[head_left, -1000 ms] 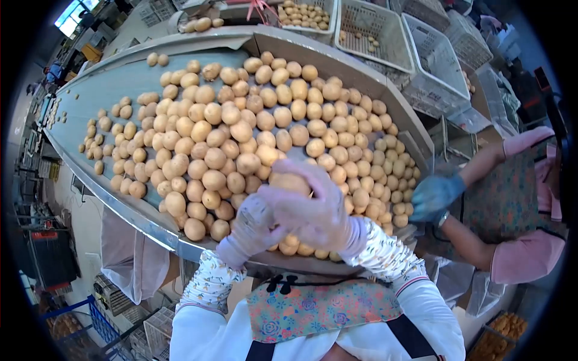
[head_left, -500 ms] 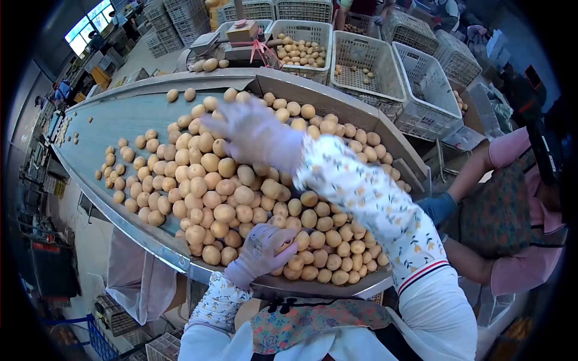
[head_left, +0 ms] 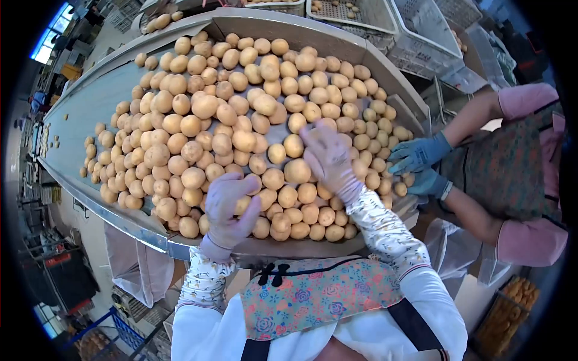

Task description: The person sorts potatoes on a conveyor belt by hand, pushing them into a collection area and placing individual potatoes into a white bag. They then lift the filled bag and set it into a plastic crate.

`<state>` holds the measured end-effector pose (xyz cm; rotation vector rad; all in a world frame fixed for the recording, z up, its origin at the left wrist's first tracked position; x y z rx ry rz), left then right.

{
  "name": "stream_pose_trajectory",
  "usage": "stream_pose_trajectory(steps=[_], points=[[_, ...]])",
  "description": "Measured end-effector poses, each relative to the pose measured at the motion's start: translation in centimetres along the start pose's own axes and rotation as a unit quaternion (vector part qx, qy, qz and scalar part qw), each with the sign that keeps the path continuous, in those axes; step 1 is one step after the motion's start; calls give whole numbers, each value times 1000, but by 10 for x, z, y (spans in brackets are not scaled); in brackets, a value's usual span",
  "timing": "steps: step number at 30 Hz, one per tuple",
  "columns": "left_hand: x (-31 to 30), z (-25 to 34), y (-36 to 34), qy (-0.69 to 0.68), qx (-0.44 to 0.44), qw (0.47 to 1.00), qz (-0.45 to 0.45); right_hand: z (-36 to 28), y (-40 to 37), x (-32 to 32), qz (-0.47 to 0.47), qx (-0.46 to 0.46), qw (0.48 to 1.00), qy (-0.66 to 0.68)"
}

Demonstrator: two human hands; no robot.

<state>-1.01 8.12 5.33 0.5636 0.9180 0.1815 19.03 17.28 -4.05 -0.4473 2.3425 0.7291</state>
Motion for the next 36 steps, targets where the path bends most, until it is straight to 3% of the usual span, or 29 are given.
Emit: stream_pose_trajectory(steps=[3, 4, 7, 10, 13, 16, 18, 20, 23, 27, 30, 32, 35, 36], points=[[-6, -21, -16, -113, -81, 988, 69, -1, -10, -25, 114, 39, 993, 9], [-6, -28, -23, -161, -122, 975, 89, -11, -14, -18, 92, 25, 995, 4], [-6, -31, -20, -107, -128, 983, 82, -37, -15, 20, -21, -45, 998, -48], [-11, -39, -23, -127, -152, 974, 108, -6, 29, 3, 56, -42, 991, -115], [-24, -39, -24, -149, -162, 964, 152, -12, 65, -9, 110, -20, 983, -145], [-33, -49, -27, -131, -192, 955, 185, -75, 102, 42, -22, -74, 996, -40], [-37, -54, -26, -132, -223, 946, 194, -79, 90, 97, -98, -129, 987, -4], [-39, -58, -29, -128, -230, 945, 192, -69, 91, 99, -75, -144, 986, 27], [-44, -58, -33, -118, -244, 944, 186, -54, 97, 22, 55, -129, 990, 11], [-33, -62, -31, -135, -269, 938, 175, -65, 35, 0, 35, -103, 994, 30], [-26, -49, -24, -112, -217, 961, 127, -46, 15, 18, 85, -102, 989, 70], [-17, -47, -20, -122, -214, 963, 113, -64, 52, -4, 85, -97, 987, 99], [-4, -52, -28, -106, -209, 970, 61, -44, 125, -11, 148, -135, 980, 6], [-3, -51, -26, -114, -211, 969, 60, -21, 146, 1, 124, -91, 988, -28]])
Point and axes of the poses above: each hand's wrist, its own y-axis towards the middle knuckle, its own x-axis out of the palm, z = x × y, the point moved 9 cm from there along y, towards the middle knuckle, and after that the axes turned 14 degrees about y, right-handed, at the moved point
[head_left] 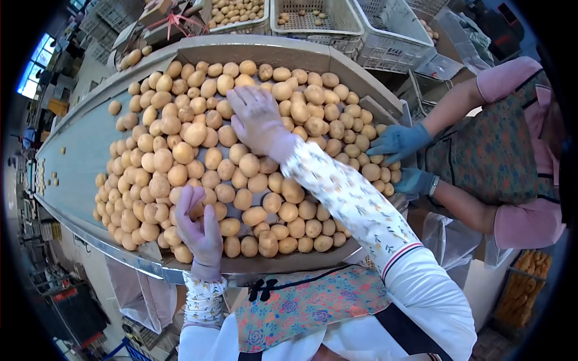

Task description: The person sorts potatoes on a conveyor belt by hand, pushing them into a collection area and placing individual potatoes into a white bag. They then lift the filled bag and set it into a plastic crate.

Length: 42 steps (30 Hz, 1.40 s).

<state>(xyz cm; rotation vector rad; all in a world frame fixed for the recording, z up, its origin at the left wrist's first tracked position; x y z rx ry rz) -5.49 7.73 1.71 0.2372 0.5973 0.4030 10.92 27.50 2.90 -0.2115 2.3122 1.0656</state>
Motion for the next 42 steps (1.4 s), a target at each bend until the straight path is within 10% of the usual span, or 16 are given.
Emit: stream_pose_trajectory(steps=[2, 10, 12, 20, 30, 36, 42], points=[[-4, 2, -1, -5, -13, 1000, 3, 48, 7, 41, -109, 97, 985, -86], [-17, 12, 6, 4, -4, 999, 43, 45, 10, 39, -44, 88, 986, -138], [-7, 14, 4, 30, 23, 999, -2, 36, 38, 80, -138, 69, 988, 11], [-7, -4, 0, 1, -30, 1000, -10, 28, 80, 99, -487, 314, 811, -78], [-18, 18, 2, 26, 56, 998, 13, 49, 67, 86, -121, 176, 977, 25], [-12, 28, 4, 80, 103, 991, -4, 17, 86, 159, -412, 120, 903, -12], [-10, 29, 7, 93, 94, 991, 1, 12, 86, 160, -473, 170, 864, -40]])
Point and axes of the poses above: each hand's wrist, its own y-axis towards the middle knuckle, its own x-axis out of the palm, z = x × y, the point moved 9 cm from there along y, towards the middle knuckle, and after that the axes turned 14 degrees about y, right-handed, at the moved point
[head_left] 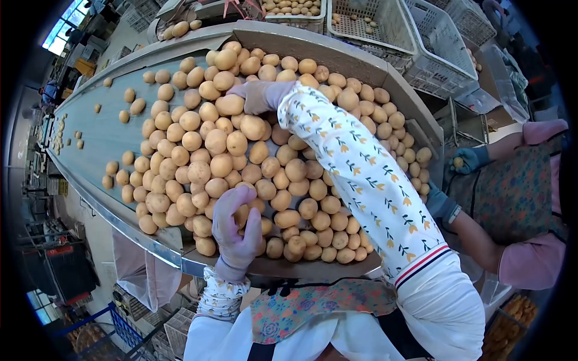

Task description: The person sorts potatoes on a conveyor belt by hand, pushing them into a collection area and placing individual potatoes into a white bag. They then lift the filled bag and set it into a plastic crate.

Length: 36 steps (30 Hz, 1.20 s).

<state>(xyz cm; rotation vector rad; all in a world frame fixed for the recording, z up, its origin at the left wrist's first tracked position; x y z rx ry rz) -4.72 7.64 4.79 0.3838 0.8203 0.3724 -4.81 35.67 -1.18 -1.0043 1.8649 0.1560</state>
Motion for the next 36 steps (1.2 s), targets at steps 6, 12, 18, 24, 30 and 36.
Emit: stream_pose_trajectory(steps=[6, 12, 18, 24, 30, 36], points=[[10, -1, 1, 6, -22, 999, -24, -4, -7, 6, -40, 25, 999, 15], [12, -11, 0, -67, -76, 995, -19, 8, 2, 12, -27, -3, 996, 86], [27, -28, -13, -500, -332, 797, -69, 50, -61, 17, -121, -126, 654, 736], [70, 19, 5, -743, -391, 513, -176, -14, -198, 16, -50, -253, 731, 632], [80, 28, -9, -738, -473, 467, -112, 59, -237, 21, 283, -216, 899, 254], [59, 17, -8, -686, -469, 539, -134, 87, -211, 38, 292, -171, 935, 110]])
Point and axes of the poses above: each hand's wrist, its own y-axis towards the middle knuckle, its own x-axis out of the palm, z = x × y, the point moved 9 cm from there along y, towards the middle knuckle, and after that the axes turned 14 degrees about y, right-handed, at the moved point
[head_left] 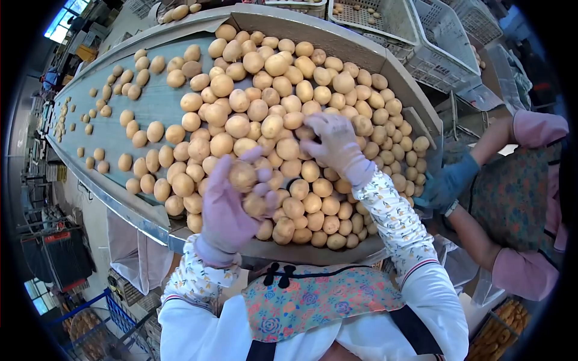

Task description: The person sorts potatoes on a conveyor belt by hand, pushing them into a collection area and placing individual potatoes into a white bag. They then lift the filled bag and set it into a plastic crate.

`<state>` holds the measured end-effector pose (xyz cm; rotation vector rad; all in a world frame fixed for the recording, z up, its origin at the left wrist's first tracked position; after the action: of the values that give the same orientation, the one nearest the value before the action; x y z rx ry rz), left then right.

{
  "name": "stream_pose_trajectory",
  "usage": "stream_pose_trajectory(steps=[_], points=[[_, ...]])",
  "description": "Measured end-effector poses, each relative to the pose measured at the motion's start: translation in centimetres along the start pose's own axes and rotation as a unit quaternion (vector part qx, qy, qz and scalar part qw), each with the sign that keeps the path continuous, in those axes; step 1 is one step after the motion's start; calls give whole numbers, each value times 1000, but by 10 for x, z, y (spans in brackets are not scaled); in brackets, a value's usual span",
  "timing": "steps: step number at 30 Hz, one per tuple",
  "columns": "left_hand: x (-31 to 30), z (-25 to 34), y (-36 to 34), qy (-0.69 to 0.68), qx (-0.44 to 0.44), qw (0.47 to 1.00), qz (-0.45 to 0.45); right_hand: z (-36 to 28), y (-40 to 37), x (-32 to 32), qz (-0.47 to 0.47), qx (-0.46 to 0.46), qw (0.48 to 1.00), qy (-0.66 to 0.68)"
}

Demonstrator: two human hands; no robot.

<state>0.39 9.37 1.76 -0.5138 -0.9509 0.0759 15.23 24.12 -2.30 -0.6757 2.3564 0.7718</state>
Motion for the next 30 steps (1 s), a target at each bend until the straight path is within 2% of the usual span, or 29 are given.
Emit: stream_pose_trajectory(steps=[1, 3, 5, 6, 8, 10, 12, 15, 17, 20, 21, 22, 24, 25, 27, 28, 30], points=[[-3, 9, -3, 40, 11, 995, 86, -19, 20, -4, 24, -23, 999, 18], [-7, 13, -2, 55, 19, 995, 87, -41, 59, 5, 28, -64, 997, -10], [-4, 11, 1, 63, 11, 993, 104, -31, 103, 38, -54, -39, 992, -103], [-4, 6, 1, 52, -2, 991, 123, -14, 121, 61, -114, 9, 982, -152], [-10, -6, -6, 28, -28, 985, 166, 10, 137, 77, -223, 75, 953, -192], [-20, -9, -13, 16, -21, 981, 195, 3, 146, 71, -322, 111, 923, -178], [-33, -15, -13, -41, -19, 979, 201, -9, 147, 62, -330, 130, 921, -159], [-38, -19, -22, -49, 3, 985, 168, -18, 139, 61, -346, 147, 918, -127], [-42, -20, -33, -39, 11, 981, 188, -19, 126, 61, -329, 133, 928, -115], [-56, -30, -38, -42, 14, 981, 190, 16, 99, 57, -197, 136, 970, 48], [-59, -33, -37, -46, 13, 982, 185, 26, 85, 43, -146, 172, 955, 193], [-59, -35, -34, -48, 8, 982, 185, 25, 73, 33, -123, 166, 937, 282], [-59, -45, -31, -55, -10, 981, 188, 11, 43, 22, -107, 166, 848, 493], [-58, -49, -28, -48, -9, 986, 161, -9, 28, 14, -100, 179, 801, 563], [-44, -52, -19, -41, -21, 992, 116, -46, 8, 2, -80, 219, 740, 630], [-37, -53, -15, -36, -25, 995, 95, -54, -1, 1, -57, 240, 733, 634], [-25, -51, -9, 129, 46, 990, 32, -58, -15, -1, -51, 231, 738, 632]])
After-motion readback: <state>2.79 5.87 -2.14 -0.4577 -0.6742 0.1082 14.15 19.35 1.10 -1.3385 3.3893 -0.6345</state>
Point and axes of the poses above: each hand's wrist, its own y-axis towards the middle knuckle, its own x-axis out of the palm, z = x × y, the point moved 9 cm from there along y, towards the middle knuckle, and after that the axes turned 14 degrees about y, right-handed, at the moved point
